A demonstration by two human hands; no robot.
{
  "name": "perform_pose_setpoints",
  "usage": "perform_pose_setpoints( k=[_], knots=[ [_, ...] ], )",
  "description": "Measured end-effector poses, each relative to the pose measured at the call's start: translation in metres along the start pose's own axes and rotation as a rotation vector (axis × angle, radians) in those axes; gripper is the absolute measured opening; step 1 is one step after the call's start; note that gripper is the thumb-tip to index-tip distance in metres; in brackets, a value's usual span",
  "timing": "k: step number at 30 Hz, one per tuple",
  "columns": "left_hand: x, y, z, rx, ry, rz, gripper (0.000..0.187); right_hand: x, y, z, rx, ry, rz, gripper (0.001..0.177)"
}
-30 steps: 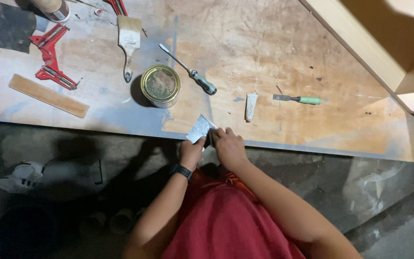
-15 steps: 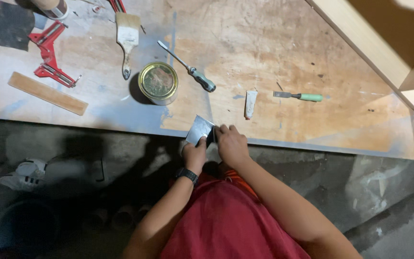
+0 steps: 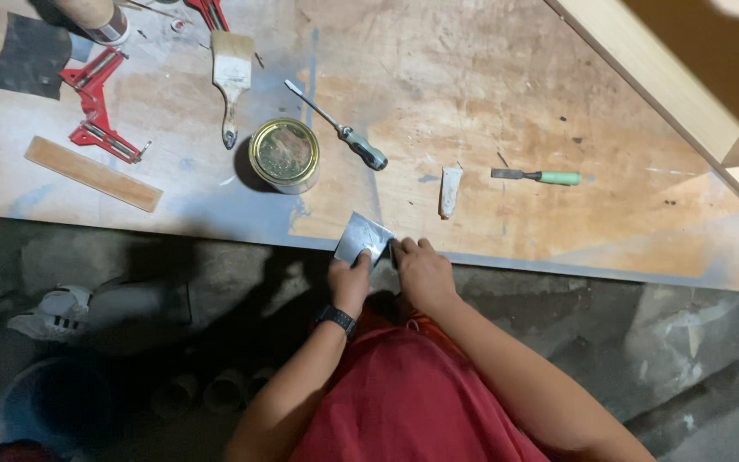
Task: The person rubs two small metal plates together, then uses a screwdriver to scoop white paste from a can and applies it to one plate. They squeeze more paste from a tube onto the plate and rub the two plates together to spread the paste.
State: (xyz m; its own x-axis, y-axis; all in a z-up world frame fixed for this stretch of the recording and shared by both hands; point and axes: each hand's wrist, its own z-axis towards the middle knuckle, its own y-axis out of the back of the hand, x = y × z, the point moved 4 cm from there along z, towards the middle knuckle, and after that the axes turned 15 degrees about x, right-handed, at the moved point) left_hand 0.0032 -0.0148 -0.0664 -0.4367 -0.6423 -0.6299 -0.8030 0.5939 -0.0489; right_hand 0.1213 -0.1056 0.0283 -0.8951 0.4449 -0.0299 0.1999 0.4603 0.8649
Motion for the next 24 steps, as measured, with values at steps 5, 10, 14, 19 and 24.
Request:
perform_pose_setpoints(
  k=[5,10,14,19,24],
  knots=[
    [-0.003,0.007,0.009,0.036,-0.009,0.055,0.065,0.004,0.018,-0.001,-0.015,-0.025,0.005,0.036],
    [-0.017,0.009,-0.001,0.078,0.038,0.062,0.068,0.004,0.013,0.006,0.005,0.008,-0.079,0.035],
    [-0.012,0.015,0.007,0.094,0.041,0.094,0.068,0.005,0.005,0.006,-0.04,0.027,-0.066,0.036],
    [-0.03,0.011,-0.004,0.118,0.06,0.104,0.074,0.007,-0.003,0.017,-0.092,0.088,-0.14,0.042],
    [-0.034,0.013,-0.007,0.133,0.077,0.134,0.072,0.01,-0.011,0.027,-0.137,0.133,-0.146,0.037]
  ],
)
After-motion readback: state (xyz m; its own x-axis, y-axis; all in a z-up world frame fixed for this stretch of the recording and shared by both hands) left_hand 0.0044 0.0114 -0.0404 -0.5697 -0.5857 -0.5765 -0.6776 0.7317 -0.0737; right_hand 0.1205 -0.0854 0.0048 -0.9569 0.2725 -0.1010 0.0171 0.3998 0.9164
